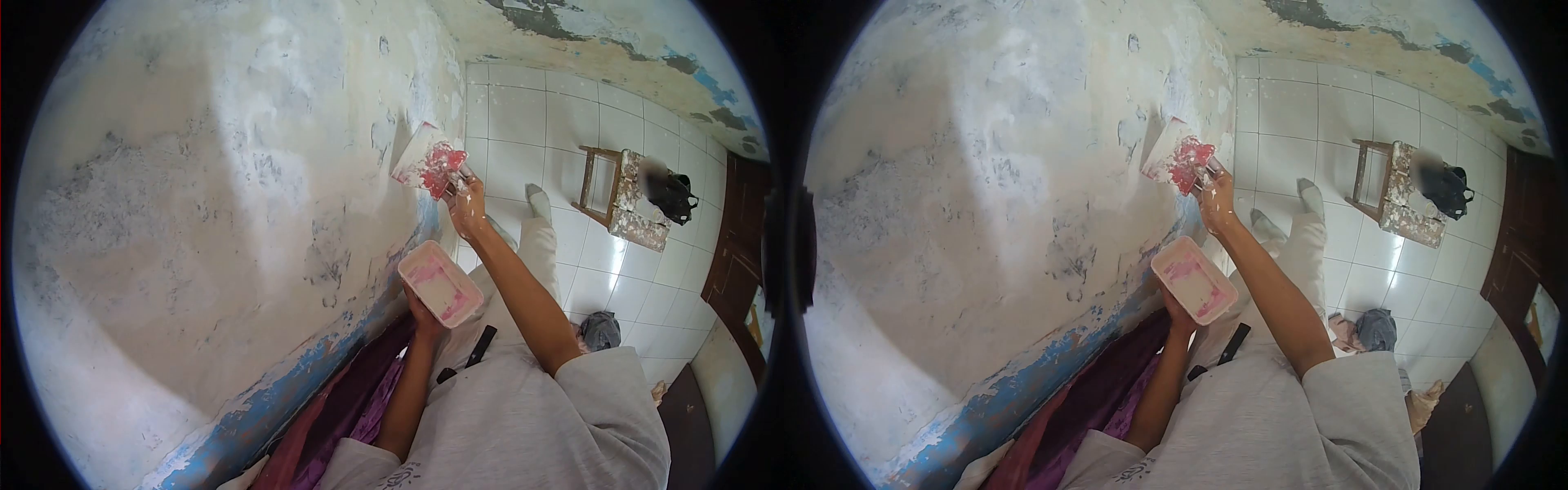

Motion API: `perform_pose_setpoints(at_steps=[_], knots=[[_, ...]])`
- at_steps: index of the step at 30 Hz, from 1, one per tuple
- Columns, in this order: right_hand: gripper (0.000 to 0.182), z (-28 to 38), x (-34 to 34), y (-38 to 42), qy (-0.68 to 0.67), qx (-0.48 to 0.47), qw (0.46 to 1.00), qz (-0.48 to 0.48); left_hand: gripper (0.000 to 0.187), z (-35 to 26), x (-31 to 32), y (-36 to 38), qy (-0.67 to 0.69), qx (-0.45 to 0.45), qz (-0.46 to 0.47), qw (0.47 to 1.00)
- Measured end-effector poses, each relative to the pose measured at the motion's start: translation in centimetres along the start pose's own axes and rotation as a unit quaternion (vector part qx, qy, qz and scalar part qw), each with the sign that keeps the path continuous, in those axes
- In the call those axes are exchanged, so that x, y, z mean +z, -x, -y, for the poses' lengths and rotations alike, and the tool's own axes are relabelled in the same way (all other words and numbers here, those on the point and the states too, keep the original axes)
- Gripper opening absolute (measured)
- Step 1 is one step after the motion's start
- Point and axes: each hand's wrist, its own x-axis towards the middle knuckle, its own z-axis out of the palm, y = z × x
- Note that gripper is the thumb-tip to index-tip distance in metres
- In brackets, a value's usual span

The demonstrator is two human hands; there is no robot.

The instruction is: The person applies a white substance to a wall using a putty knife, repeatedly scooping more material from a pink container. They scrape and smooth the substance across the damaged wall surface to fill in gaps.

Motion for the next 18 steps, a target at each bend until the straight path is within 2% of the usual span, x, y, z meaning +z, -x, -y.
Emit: perform_pose_setpoints(at_steps=[2,4,6,8,9,12,15,18], knots=[[0.029,0.3,0.7,0.3,0.035,-0.053,0.998,-0.007,0.075,0.0,-0.4,-0.1,0.004,-0.002,0.001,1.0],[0.03,-0.6,0.8,-0.4,0.248,-0.162,0.955,-0.011,0.075,0.1,-0.9,-0.3,0.007,-0.006,0.0,1.0],[0.04,-1.2,0.8,0.0,0.467,-0.15,0.871,0.016,0.076,0.1,-1.3,-0.2,0.007,-0.014,-0.004,1.0],[0.044,-2.8,2.3,0.8,0.518,-0.145,0.839,0.082,0.076,-0.3,0.1,0.2,0.007,-0.022,-0.005,1.0],[0.046,-3.8,3.2,1.2,0.542,-0.141,0.821,0.115,0.076,-0.4,0.6,0.4,0.008,-0.026,-0.006,1.0],[0.049,-6.6,5.4,2.5,0.563,-0.268,0.773,0.12,0.075,-0.5,-0.2,0.6,0.013,-0.029,0.01,0.999],[0.044,-5.3,4.3,3.4,0.501,-0.313,0.786,0.182,0.074,-0.2,-2.0,0.1,0.029,-0.03,-0.002,0.999],[0.042,-2.3,3.7,5.6,0.45,-0.372,0.764,0.274,0.075,0.1,-2.4,-0.3,-0.008,-0.016,-0.005,1.0]])
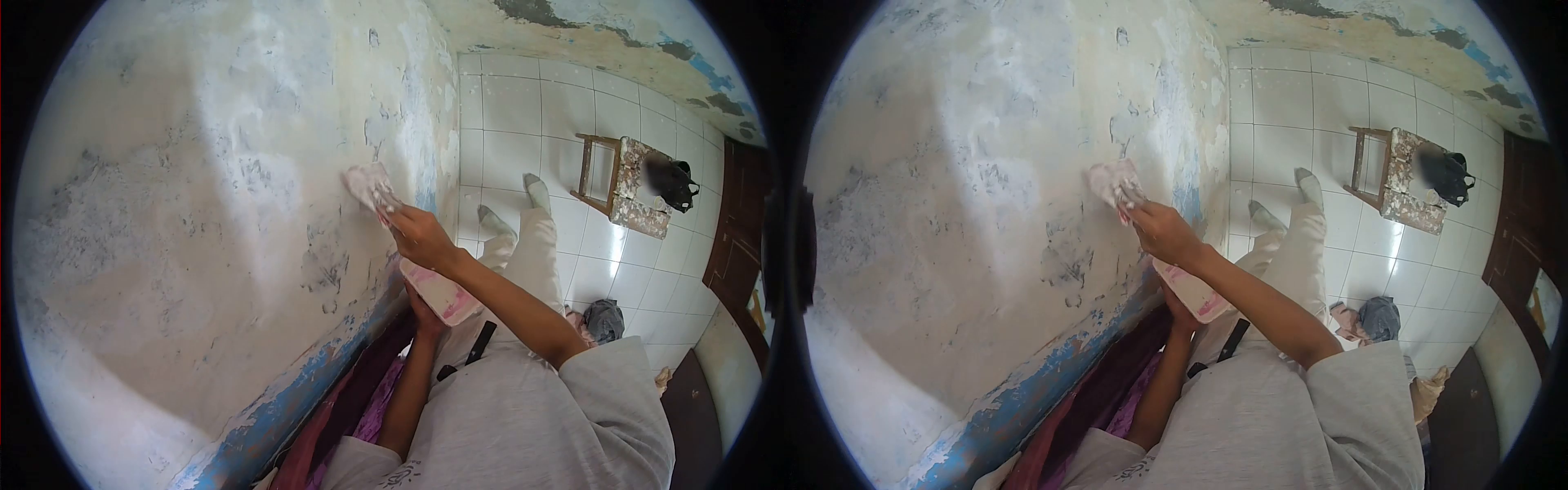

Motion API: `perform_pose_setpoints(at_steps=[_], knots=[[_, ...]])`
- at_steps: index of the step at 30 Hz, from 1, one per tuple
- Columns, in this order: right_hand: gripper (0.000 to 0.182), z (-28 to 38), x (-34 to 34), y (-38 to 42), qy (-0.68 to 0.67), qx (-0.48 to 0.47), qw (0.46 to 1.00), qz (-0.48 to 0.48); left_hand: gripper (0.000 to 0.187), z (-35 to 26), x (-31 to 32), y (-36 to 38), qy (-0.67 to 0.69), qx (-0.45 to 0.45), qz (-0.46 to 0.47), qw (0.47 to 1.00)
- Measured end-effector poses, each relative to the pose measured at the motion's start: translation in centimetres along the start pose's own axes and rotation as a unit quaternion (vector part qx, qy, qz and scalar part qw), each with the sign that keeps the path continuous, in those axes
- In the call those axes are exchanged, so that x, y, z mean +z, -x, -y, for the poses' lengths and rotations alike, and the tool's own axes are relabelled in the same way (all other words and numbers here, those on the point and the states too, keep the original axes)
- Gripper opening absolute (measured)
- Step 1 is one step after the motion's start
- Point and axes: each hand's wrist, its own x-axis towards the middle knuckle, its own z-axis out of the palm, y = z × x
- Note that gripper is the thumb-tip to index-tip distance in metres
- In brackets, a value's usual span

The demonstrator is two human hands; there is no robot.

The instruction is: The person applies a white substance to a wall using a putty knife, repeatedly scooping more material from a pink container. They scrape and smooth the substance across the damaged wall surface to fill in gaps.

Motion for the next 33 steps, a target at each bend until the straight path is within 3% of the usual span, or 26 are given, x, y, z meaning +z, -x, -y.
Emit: perform_pose_setpoints(at_steps=[3,6,9,10,16,19,22,25,26,29,33], knots=[[0.035,-1.0,-1.2,1.6,0.033,-0.019,0.996,-0.082,0.077,-0.1,-0.9,-0.4,-0.011,-0.014,-0.006,1.0],[0.036,-4.3,-0.4,0.4,0.073,0.161,0.969,-0.171,0.074,-0.8,2.7,0.3,-0.002,-0.02,0.021,1.0],[0.042,-5.6,1.1,-1.2,0.034,0.277,0.96,-0.026,0.076,-0.7,2.1,0.0,-0.001,-0.014,0.015,1.0],[0.038,-5.2,2.1,-1.6,0.043,0.213,0.975,-0.057,0.077,-0.7,1.4,-0.1,0.004,-0.02,0.007,1.0],[0.04,-1.8,1.3,-2.6,0.047,0.094,0.994,-0.035,0.077,-0.5,0.7,-0.2,0.024,-0.023,0.002,0.999],[0.038,-0.5,-0.7,-3.0,-0.017,0.021,0.999,-0.042,0.076,-0.5,1.2,-0.3,0.016,-0.024,0.002,1.0],[0.035,-1.8,-3.1,-2.0,-0.093,0.002,0.986,-0.139,0.076,-0.7,2.4,-0.5,-0.002,-0.023,0.002,1.0],[0.031,-2.8,-3.6,-1.9,-0.018,0.174,0.966,-0.188,0.074,-0.8,2.5,-0.6,0.002,-0.025,0.013,1.0],[0.032,-3.1,-3.5,-2.1,-0.025,0.292,0.946,-0.137,0.074,-0.7,1.8,-1.0,0.015,-0.032,0.016,0.999],[0.031,-6.1,1.0,-1.3,-0.069,0.285,0.951,-0.102,0.075,-0.4,1.3,-0.8,-0.017,-0.007,0.004,1.0],[0.029,-0.8,2.2,-4.9,-0.003,0.127,0.982,-0.142,0.078,-0.6,2.0,-0.5,-0.028,0.003,0.007,1.0]])
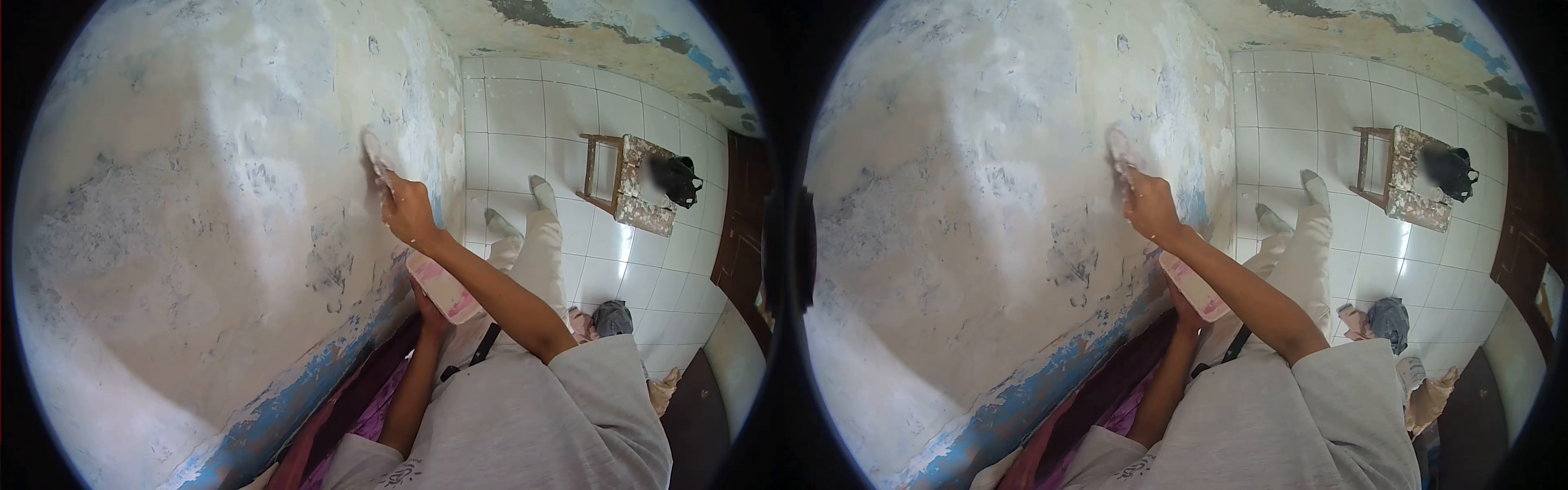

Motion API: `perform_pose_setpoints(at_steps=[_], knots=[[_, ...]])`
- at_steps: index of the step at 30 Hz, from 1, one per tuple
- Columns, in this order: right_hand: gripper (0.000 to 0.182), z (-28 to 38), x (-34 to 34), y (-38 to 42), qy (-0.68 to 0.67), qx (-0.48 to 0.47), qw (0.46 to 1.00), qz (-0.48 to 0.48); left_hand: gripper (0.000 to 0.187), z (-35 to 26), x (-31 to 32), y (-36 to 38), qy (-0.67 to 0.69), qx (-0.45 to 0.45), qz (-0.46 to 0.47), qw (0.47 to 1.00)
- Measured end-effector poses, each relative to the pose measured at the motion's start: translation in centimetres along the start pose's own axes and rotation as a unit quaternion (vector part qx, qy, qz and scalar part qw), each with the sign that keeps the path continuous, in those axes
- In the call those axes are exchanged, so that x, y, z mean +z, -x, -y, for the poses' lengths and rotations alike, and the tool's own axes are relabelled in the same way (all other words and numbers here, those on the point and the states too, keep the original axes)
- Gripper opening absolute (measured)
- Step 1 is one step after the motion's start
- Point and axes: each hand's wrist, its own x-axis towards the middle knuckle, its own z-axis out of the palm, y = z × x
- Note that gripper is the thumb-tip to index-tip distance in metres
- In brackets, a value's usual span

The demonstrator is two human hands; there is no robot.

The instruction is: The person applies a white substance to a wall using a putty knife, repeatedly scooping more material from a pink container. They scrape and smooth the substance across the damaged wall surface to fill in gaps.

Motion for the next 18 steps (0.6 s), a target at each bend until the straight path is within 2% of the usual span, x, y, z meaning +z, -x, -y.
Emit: perform_pose_setpoints(at_steps=[1,4,5,8,11,15,18], knots=[[0.031,1.9,-1.4,-0.8,0.006,0.035,0.997,0.075,0.078,0.1,-0.2,0.1,0.019,-0.015,0.011,1.0],[0.033,2.5,-4.3,-2.9,-0.157,-0.007,0.986,0.054,0.078,0.7,-1.3,-0.2,0.051,-0.045,0.022,0.997],[0.025,2.0,-5.2,-3.7,-0.267,-0.052,0.962,0.022,0.078,0.9,-1.7,-0.4,0.043,-0.045,0.01,0.998],[0.021,0.3,-8.6,-4.3,-0.373,0.204,0.905,-0.019,0.079,0.5,-0.6,-0.4,0.045,-0.053,0.02,0.997],[0.025,-5.6,-9.4,-2.8,-0.519,0.273,0.81,0.021,0.08,0.3,-0.3,-0.6,0.065,-0.068,0.037,0.995],[0.027,-10.6,-8.2,-2.1,-0.516,0.338,0.787,0.005,0.08,-0.1,-0.4,0.4,0.053,-0.058,0.035,0.996],[0.029,-12.6,-6.2,-2.8,-0.513,0.349,0.784,0.026,0.078,0.2,-1.9,0.4,-0.012,-0.001,-0.008,1.0]])
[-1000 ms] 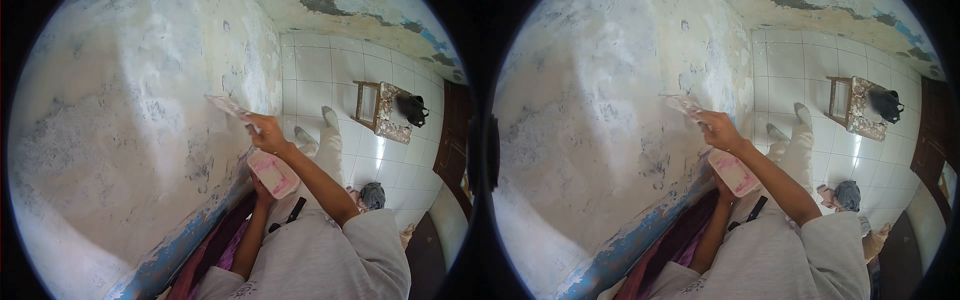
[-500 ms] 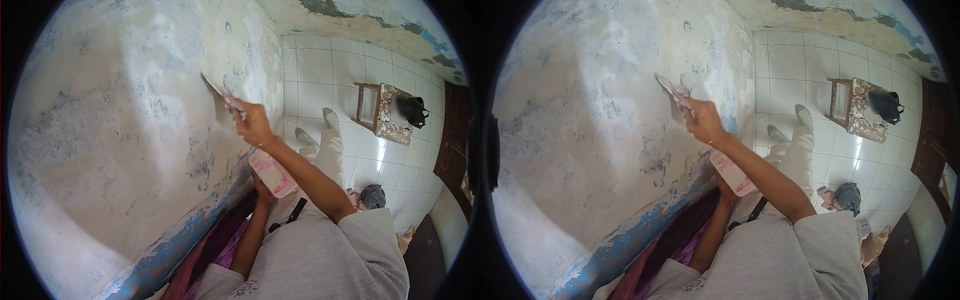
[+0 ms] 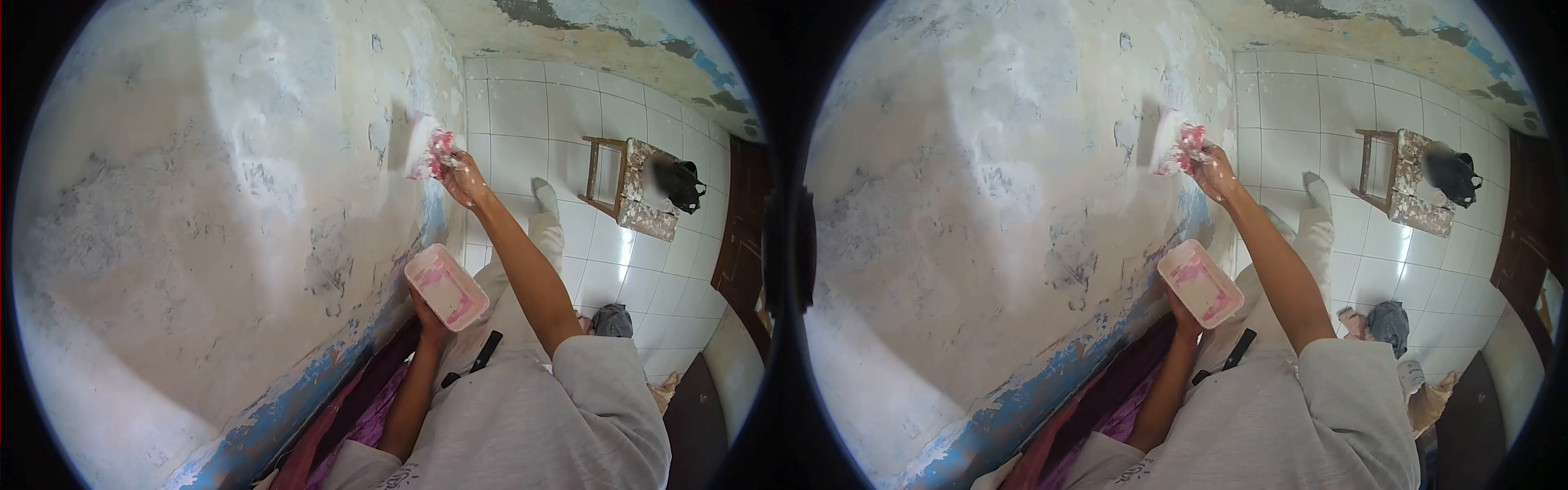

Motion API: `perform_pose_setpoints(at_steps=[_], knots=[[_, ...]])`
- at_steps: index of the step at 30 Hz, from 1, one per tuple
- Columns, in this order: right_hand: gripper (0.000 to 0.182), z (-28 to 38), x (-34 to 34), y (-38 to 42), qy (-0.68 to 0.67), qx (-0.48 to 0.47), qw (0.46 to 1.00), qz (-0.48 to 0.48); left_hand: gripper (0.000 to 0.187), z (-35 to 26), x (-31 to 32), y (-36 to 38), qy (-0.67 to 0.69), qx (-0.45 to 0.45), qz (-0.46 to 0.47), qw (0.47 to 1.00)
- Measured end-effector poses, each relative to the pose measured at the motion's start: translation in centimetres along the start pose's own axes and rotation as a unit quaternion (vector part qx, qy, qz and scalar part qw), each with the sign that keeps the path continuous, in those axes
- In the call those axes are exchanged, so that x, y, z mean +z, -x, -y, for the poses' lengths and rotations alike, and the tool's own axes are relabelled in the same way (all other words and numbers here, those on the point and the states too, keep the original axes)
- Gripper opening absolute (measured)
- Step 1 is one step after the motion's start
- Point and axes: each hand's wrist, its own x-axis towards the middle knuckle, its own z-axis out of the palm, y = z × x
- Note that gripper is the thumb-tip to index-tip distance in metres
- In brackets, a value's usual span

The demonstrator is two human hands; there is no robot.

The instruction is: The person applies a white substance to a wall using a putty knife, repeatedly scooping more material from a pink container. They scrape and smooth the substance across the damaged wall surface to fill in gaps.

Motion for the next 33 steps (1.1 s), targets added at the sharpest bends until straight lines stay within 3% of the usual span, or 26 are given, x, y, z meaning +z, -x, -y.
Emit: perform_pose_setpoints(at_steps=[7,10,11,14,15,18,23,24,26,29,33], knots=[[0.021,-3.8,0.7,-5.2,0.26,0.014,0.962,-0.078,0.07,0.2,-0.2,1.3,0.017,0.001,-0.037,0.999],[0.027,-2.1,-0.5,-5.4,0.326,0.054,0.936,-0.119,0.07,0.3,0.3,1.4,0.027,-0.009,-0.032,0.999],[0.033,-0.4,-0.4,-4.4,0.432,0.071,0.885,-0.157,0.07,0.4,0.1,1.3,0.035,-0.014,-0.026,0.999],[0.03,0.0,-3.5,-4.1,0.476,-0.026,0.865,-0.158,0.07,0.2,0.5,1.3,-0.008,0.003,-0.029,1.0],[0.034,0.6,-3.3,-3.6,0.403,-0.051,0.904,-0.131,0.07,0.0,1.0,1.3,-0.034,0.016,-0.033,0.999],[0.035,1.8,-1.6,-2.0,0.282,-0.182,0.933,-0.134,0.071,-0.6,2.2,1.4,-0.022,0.011,-0.034,0.999],[0.048,0.2,1.2,-3.2,0.408,-0.273,0.868,-0.076,0.075,-0.9,2.6,1.2,-0.02,0.009,-0.03,0.999],[0.044,-0.3,3.6,-1.9,0.503,-0.303,0.801,-0.116,0.076,-0.9,2.7,1.3,-0.019,0.007,-0.036,0.999],[0.047,-0.5,7.3,1.9,0.498,-0.276,0.813,-0.123,0.077,-0.8,2.8,1.3,-0.011,0.005,-0.034,0.999],[0.037,-2.3,8.4,5.8,0.453,-0.278,0.843,-0.085,0.078,-0.2,1.4,1.0,0.001,0.003,-0.017,1.0],[0.038,-3.4,8.9,10.0,0.448,-0.291,0.844,-0.039,0.078,1.0,-1.7,-0.4,0.043,-0.009,0.015,0.999]])
